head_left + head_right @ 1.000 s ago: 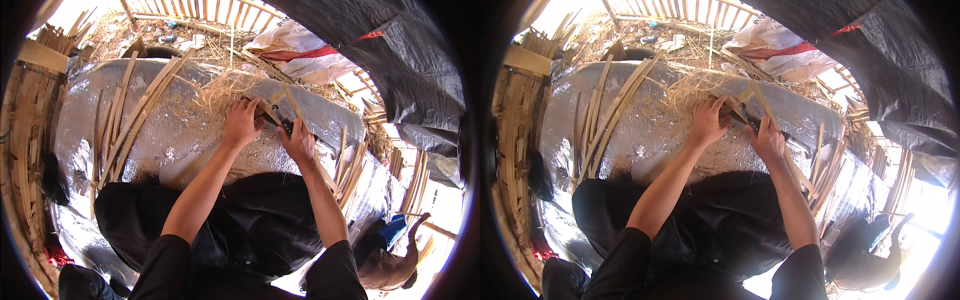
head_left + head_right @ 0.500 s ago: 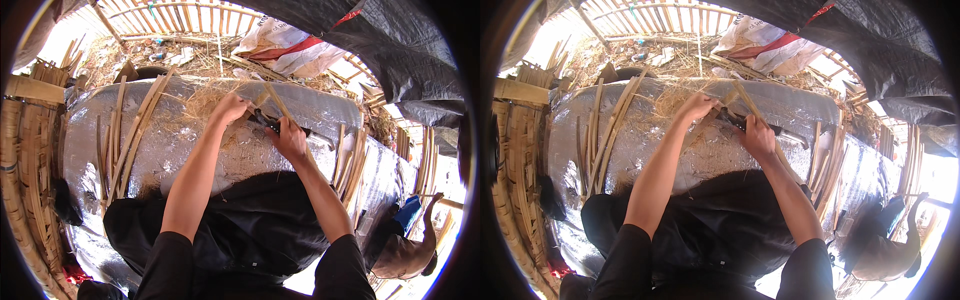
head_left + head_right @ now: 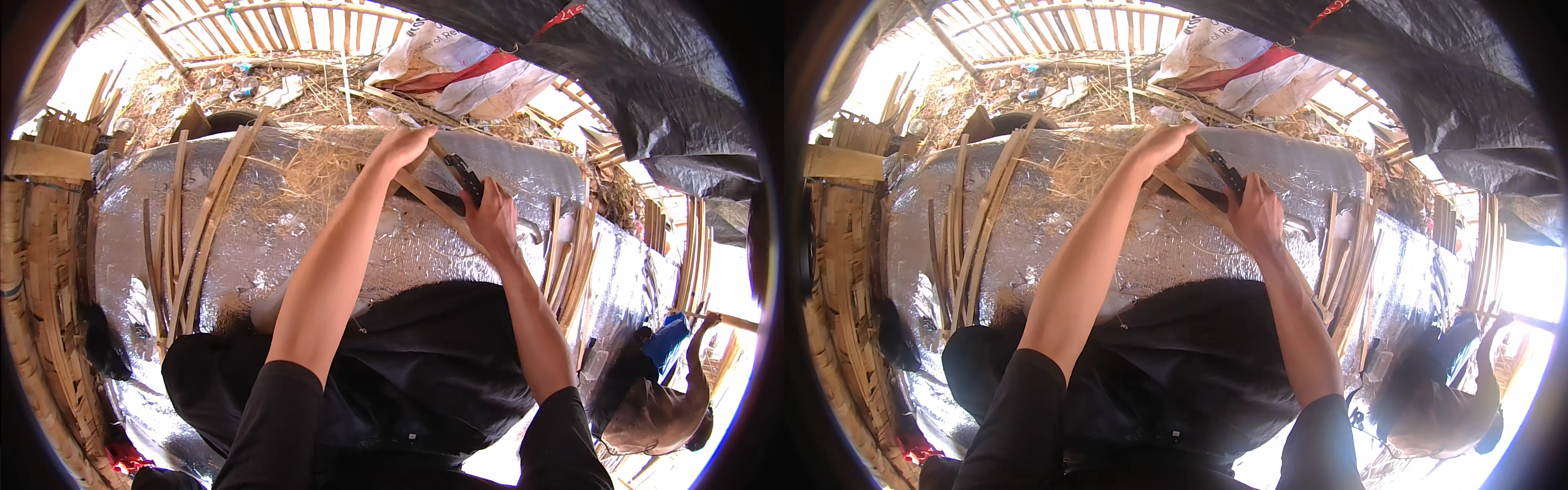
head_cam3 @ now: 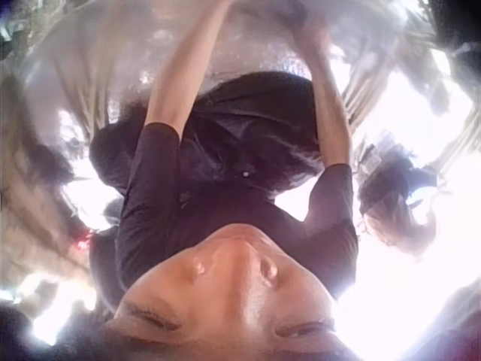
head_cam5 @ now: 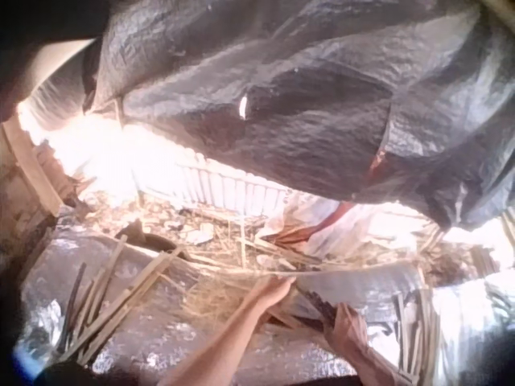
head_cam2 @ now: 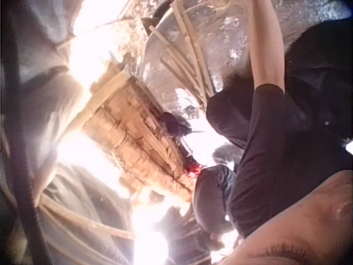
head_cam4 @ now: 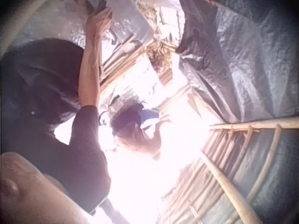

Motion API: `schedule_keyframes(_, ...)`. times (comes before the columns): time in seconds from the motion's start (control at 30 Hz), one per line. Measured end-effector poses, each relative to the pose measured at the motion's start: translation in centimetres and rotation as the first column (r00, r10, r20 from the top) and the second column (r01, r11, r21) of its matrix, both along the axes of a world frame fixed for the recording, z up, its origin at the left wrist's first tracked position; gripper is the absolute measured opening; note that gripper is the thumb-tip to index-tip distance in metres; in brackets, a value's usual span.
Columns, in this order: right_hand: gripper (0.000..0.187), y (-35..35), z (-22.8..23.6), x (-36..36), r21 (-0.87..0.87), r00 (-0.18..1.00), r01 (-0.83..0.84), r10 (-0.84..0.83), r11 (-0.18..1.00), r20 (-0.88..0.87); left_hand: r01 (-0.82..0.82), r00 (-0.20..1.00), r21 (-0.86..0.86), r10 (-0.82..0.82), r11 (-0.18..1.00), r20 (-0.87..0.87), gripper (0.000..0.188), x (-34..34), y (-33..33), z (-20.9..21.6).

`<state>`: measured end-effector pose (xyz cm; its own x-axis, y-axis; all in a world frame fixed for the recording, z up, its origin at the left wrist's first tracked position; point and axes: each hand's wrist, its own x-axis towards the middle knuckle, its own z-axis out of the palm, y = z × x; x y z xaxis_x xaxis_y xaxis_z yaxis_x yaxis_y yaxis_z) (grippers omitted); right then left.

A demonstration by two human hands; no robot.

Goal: The person uses a small hand tool to shave and thin out bamboo strips resting on a silver-covered surface, moving the tool repeatedly along the length of the wood while holding it with the other hand.

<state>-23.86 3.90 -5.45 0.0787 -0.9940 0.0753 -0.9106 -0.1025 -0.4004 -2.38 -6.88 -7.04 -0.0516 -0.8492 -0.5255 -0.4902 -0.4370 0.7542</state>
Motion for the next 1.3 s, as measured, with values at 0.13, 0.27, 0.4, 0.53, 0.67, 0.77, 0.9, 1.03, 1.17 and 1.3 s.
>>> schedule_keyframes(0.13, 0.033, -0.4, 2.0, -0.9, 0.005, 0.999, -0.030, 0.030, 1.000, 0.024, 0.072, 0.965, 0.124, -0.038, 0.990, -0.258, 0.065, 0.0, -0.5, 1.3)
schedule_keyframes(0.27, 0.039, -0.3, 3.1, -1.4, -0.071, 0.993, -0.110, 0.113, 0.991, 0.032, 0.050, 0.943, 0.197, 0.019, 0.979, -0.332, 0.056, 0.3, 0.9, 2.4)
schedule_keyframes(0.4, 0.043, -0.1, 3.8, -1.2, 0.090, 0.991, -0.028, 0.016, 0.996, 0.132, -0.067, 0.936, 0.142, 0.112, 0.988, -0.335, 0.051, 0.3, 2.1, 3.0)
schedule_keyframes(0.53, 0.046, -0.1, 3.9, -1.2, 0.141, 0.989, 0.028, -0.047, 0.990, 0.138, -0.135, 0.944, 0.098, 0.158, 0.986, -0.290, 0.042, -0.5, 3.0, 3.5)
schedule_keyframes(0.67, 0.050, -0.4, 3.6, -1.2, 0.171, 0.991, 0.073, -0.092, 0.983, 0.103, -0.178, 0.953, 0.124, 0.202, 0.976, -0.224, 0.042, -0.9, 3.2, 4.5)
schedule_keyframes(0.77, 0.053, -0.6, 3.7, -1.0, 0.209, 0.991, 0.094, -0.111, 0.973, 0.069, -0.211, 0.949, 0.137, 0.236, 0.968, -0.210, 0.042, -0.8, 2.9, 3.8)
schedule_keyframes(0.9, 0.053, -0.4, 3.1, -0.4, 0.198, 0.990, 0.135, -0.142, 0.971, 0.023, -0.181, 0.947, 0.123, 0.207, 0.976, -0.247, 0.043, -0.1, 2.5, 2.4)
schedule_keyframes(1.03, 0.054, 0.5, 3.1, -0.9, 0.224, 0.988, 0.126, -0.142, 0.966, 0.054, -0.113, 0.924, 0.215, 0.182, 0.970, -0.337, 0.041, 0.4, 2.3, 3.6)
schedule_keyframes(1.17, 0.055, 1.6, 2.8, -2.0, 0.196, 0.998, 0.053, -0.057, 0.979, 0.014, -0.106, 0.944, 0.203, 0.163, 0.973, -0.286, 0.037, 1.8, 1.5, 2.2)
schedule_keyframes(1.3, 0.051, 2.3, 2.2, -3.5, 0.171, 0.999, 0.024, -0.020, 0.985, -0.028, -0.159, 0.923, 0.225, 0.226, 0.961, -0.311, 0.041, 1.6, 1.7, 0.8)
